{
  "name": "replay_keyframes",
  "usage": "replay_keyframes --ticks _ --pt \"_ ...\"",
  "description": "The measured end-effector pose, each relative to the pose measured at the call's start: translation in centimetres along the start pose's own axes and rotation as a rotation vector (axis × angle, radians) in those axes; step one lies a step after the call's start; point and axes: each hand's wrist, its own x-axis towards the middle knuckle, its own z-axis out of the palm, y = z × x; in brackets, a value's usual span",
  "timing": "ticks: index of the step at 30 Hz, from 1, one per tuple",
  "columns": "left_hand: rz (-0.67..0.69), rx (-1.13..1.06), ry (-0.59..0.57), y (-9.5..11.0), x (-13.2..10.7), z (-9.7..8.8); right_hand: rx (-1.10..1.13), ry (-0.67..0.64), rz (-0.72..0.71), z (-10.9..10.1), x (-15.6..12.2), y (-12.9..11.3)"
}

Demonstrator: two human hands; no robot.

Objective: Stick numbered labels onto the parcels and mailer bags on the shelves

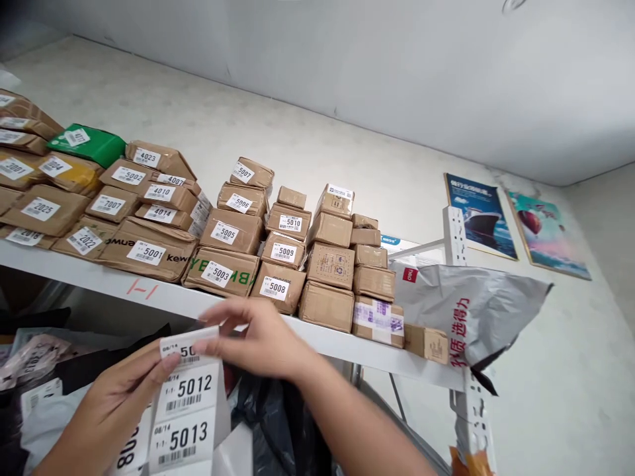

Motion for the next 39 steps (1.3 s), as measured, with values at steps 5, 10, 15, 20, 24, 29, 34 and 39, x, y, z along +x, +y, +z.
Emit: replay_keyframes --ticks 5,10,15,20,24,29,34,39 --pt "-0.303 -0.317 -0.031 -0.7 1.5 1.3 -0.136 0.243 0.006 3.4 -3.0 1.0" --pt "-0.242 -0.263 0.097 -0.1 1.9 3.0 -0.038 0.406 0.031 3.2 -2.6 1.6" --pt "-0.068 -0.090 0.258 -0.5 2.5 3.6 0.326 0.435 0.199 3.9 -2.0 1.8" --pt "-0.134 -0.147 0.169 -0.6 2.4 3.3 0.374 0.536 0.151 3.7 -1.8 2.2" --pt "-0.174 -0.165 0.247 -0.4 2.3 3.1 0.338 0.544 0.152 3.9 -2.2 2.5" --pt "-0.289 -0.328 0.106 -0.1 3.1 3.0 0.194 0.548 0.045 3.6 -2.2 2.7" --pt "-0.311 -0.324 0.038 -0.4 3.4 2.4 0.089 0.460 0.008 2.5 -1.8 2.3" --pt "-0.256 -0.190 0.079 -0.3 3.3 2.4 -0.052 0.453 -0.120 2.7 -0.9 1.8"
